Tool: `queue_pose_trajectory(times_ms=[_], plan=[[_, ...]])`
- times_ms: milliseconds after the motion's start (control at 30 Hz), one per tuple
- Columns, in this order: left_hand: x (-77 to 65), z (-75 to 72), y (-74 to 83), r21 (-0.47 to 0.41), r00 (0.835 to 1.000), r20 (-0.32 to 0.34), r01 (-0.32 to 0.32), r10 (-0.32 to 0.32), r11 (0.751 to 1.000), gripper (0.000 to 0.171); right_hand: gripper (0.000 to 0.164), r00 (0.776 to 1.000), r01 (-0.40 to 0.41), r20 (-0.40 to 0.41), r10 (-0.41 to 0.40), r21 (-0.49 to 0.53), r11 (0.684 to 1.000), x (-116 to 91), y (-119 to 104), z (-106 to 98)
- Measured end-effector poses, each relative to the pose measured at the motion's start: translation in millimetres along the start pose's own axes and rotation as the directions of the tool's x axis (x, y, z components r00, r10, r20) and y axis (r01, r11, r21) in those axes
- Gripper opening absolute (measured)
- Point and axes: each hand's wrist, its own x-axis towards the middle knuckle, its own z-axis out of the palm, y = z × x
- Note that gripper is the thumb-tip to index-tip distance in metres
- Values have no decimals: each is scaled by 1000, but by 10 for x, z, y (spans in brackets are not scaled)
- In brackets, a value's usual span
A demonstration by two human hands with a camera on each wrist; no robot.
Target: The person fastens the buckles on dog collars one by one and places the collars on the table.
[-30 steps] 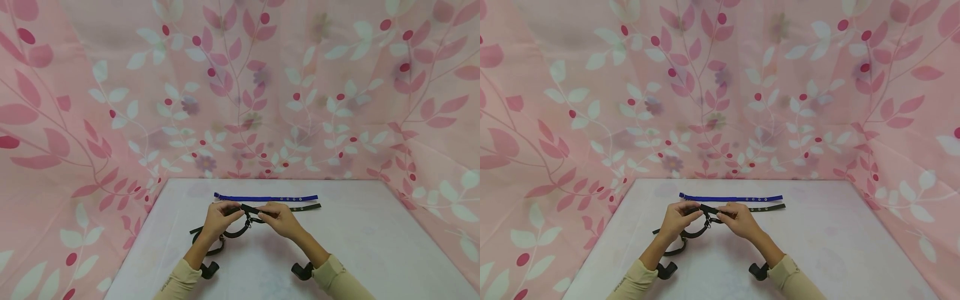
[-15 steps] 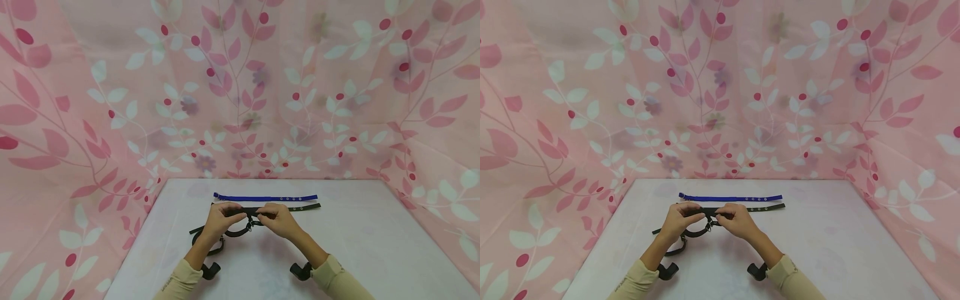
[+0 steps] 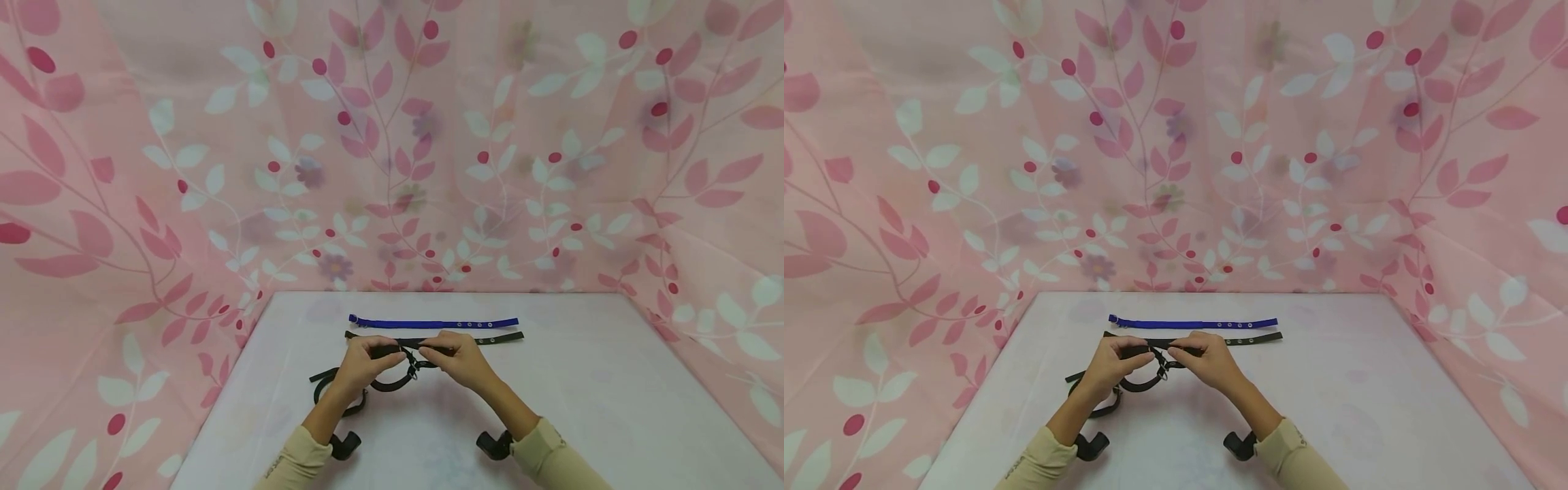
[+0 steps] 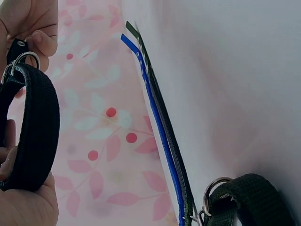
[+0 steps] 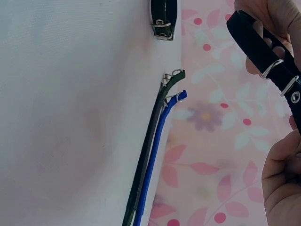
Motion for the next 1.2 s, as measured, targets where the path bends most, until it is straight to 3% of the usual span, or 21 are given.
queue_pose_trajectory(times_ms=[367, 767, 1067, 1200], plan=[[-12, -13, 12, -16, 999, 3, -39, 40, 999, 27, 11, 998, -37, 49, 36, 24, 999, -6, -3, -27], [-3, -34, -30, -54, 998, -8, -68, 68, 996, 27, 11, 995, 15, 99, -20, 53, 998, -6, 24, -1], [1, -2, -13, -77, 999, -34, 18, -20, 997, 28, 12, 997, 18, 79, -21, 39, 999, -4, 53, 37], [-1, 46, 12, -95, 1000, 14, 14, -13, 995, 30, 12, 997, 40, 71, -43, 38, 998, 17, 21, 73]])
